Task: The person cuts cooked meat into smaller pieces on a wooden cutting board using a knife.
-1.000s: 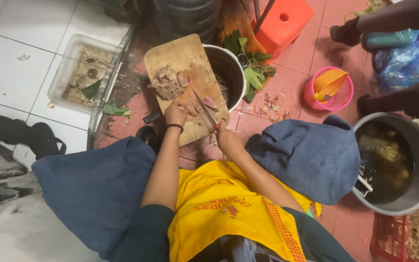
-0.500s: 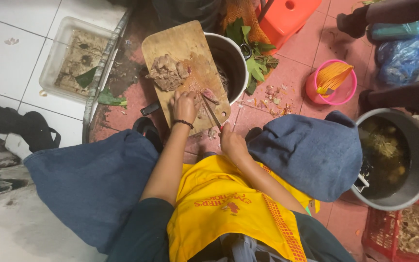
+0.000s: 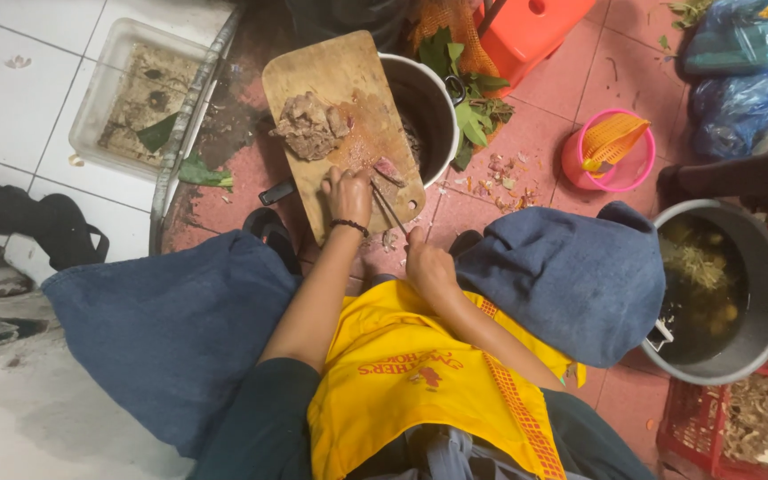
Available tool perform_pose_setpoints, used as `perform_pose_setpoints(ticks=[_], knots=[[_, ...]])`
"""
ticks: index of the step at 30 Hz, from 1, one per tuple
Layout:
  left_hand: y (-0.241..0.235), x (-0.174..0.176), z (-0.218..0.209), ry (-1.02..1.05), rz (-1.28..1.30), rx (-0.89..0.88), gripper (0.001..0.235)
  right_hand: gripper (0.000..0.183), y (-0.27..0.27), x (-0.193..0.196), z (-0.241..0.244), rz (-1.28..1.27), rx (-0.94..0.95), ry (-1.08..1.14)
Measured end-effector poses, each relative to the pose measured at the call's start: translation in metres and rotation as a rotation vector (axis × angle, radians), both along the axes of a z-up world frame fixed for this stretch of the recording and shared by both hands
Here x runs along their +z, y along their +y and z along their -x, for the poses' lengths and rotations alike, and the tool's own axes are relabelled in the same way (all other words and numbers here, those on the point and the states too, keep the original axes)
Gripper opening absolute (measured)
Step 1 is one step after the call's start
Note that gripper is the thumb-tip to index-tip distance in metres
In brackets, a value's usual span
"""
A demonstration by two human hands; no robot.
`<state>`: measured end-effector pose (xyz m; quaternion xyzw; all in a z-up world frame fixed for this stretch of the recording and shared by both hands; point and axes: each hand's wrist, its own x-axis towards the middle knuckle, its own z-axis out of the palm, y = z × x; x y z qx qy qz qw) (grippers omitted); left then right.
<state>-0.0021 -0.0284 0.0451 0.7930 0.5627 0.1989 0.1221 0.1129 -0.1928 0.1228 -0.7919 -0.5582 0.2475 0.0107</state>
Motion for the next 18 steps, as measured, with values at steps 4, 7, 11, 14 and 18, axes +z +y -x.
perform_pose_setpoints(ticks=[4, 7, 11, 14, 18], knots=[[0.002, 0.003, -0.003, 0.013, 0.05, -0.001, 0.015, 0.022, 0.002, -0.006, -0.007, 0.005, 0.017, 0.005], [0.008, -0.002, -0.003, -0.009, 0.059, 0.001, 0.016, 0.023, 0.013, -0.029, -0.009, -0.066, 0.016, 0.077], [0.012, -0.022, -0.003, 0.011, 0.019, 0.002, 0.016, 0.02, 0.039, -0.076, -0.011, -0.162, 0.033, 0.096], [0.013, -0.017, -0.001, -0.021, -0.063, 0.046, 0.014, 0.022, 0.039, -0.1, -0.014, -0.235, 0.072, 0.083], [0.012, -0.007, -0.003, 0.021, 0.0, 0.013, 0.014, 0.028, 0.022, -0.082, -0.023, -0.246, 0.094, 0.108]])
